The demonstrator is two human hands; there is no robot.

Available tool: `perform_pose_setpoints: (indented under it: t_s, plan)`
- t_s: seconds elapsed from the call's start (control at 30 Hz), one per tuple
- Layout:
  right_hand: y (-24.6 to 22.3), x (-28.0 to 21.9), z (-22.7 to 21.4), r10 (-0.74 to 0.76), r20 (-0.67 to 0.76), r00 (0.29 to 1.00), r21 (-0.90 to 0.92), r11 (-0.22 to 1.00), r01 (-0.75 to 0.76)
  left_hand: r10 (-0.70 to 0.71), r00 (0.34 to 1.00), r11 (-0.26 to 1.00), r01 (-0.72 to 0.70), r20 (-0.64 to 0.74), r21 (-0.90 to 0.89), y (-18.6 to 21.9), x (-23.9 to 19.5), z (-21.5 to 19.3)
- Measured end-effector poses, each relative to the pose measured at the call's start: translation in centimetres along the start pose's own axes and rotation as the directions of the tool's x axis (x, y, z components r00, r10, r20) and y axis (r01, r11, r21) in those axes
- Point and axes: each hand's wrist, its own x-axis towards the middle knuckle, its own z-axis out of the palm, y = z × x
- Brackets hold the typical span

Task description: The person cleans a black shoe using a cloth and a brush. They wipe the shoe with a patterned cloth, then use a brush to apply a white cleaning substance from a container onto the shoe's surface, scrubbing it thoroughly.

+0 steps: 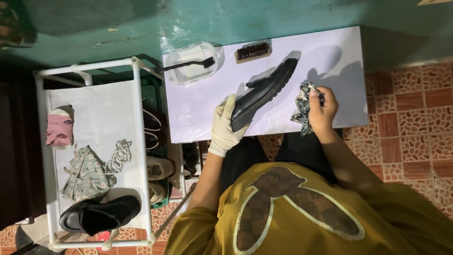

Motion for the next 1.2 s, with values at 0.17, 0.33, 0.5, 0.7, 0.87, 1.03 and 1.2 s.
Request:
perform_pose_setpoints:
  t_s: [0.17, 0.33, 0.5, 0.7, 0.87, 1.03, 1.2]
  plan:
    - [-0.2, 2.8, 0.0, -0.001, -0.047, 0.999, -0.007, 1.000, 0.001, -0.029, 1.000, 0.999, 0.029, -0.007, 0.018, 0.1, -0.3, 0.0]
    - [-2.8, 9.8, 2.3, -0.201, -0.122, 0.972, -0.001, 0.979, 0.203, -0.037, 0.999, 0.999, 0.038, -0.015, 0.039, -0.5, -0.4, 0.2]
    - [-4.4, 11.2, 6.6, -0.389, 0.278, 0.879, 0.006, 0.915, 0.403, 0.003, 1.000, 0.998, -0.002, -0.027, 0.056, 0.5, -0.3, 0.0]
    - [-4.7, 9.6, 5.5, -0.470, 0.220, 0.855, -0.150, 0.850, 0.505, 0.022, 0.999, 0.997, -0.018, -0.045, 0.080, 0.1, -0.3, 0.4]
    - [-7.7, 8.3, 5.0, -0.554, 0.237, 0.798, -0.196, 0.777, 0.598, 0.064, 0.995, 0.995, -0.057, -0.082, 0.084, 0.4, 0.0, 0.7]
    - [-8.2, 6.9, 4.9, -0.601, 0.215, 0.770, -0.257, 0.725, 0.639, 0.073, 0.994, 0.994, -0.066, -0.075, 0.091, -0.2, 0.0, 0.8]
    - [-11.9, 5.2, 4.6, -0.646, 0.235, 0.726, -0.175, 0.707, 0.686, 0.089, 0.993, 0.992, -0.082, -0.075, 0.091, -0.8, -0.4, 0.9]
